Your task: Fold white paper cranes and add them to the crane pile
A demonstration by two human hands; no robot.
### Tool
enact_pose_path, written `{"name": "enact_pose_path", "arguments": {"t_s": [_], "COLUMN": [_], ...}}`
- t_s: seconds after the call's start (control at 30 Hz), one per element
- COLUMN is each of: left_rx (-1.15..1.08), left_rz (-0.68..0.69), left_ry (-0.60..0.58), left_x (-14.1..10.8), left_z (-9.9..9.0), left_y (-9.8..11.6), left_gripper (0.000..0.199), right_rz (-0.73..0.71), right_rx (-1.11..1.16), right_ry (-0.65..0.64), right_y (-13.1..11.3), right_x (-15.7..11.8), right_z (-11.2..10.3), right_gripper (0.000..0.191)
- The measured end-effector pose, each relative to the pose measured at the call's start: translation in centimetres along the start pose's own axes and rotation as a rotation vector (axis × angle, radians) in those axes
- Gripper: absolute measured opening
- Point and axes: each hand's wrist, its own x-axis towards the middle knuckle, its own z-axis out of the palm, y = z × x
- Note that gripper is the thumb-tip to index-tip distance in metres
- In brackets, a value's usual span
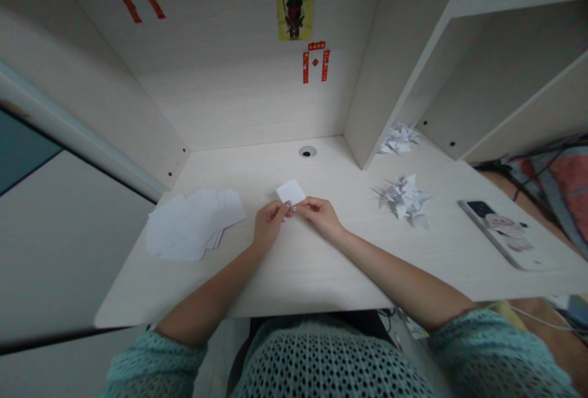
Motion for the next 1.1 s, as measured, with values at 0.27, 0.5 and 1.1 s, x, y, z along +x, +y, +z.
{"name": "enact_pose_path", "arguments": {"t_s": [0.27, 0.5, 1.1], "left_rx": [0.107, 0.126, 0.149], "left_rz": [0.045, 0.037, 0.051], "left_ry": [0.006, 0.004, 0.017], "left_x": [-0.2, -0.3, -0.3], "left_z": [0.1, 0.1, -0.1], "left_y": [0.1, 0.4, 0.7], "left_gripper": [0.034, 0.034, 0.035], "right_rz": [0.055, 0.011, 0.027], "right_rx": [0.073, 0.059, 0.095], "right_ry": [0.057, 0.079, 0.209], "right_y": [0.3, 0.7, 0.5], "right_x": [-0.2, -0.1, -0.2], "right_z": [0.1, 0.1, 0.4], "right_gripper": [0.023, 0.022, 0.026]}}
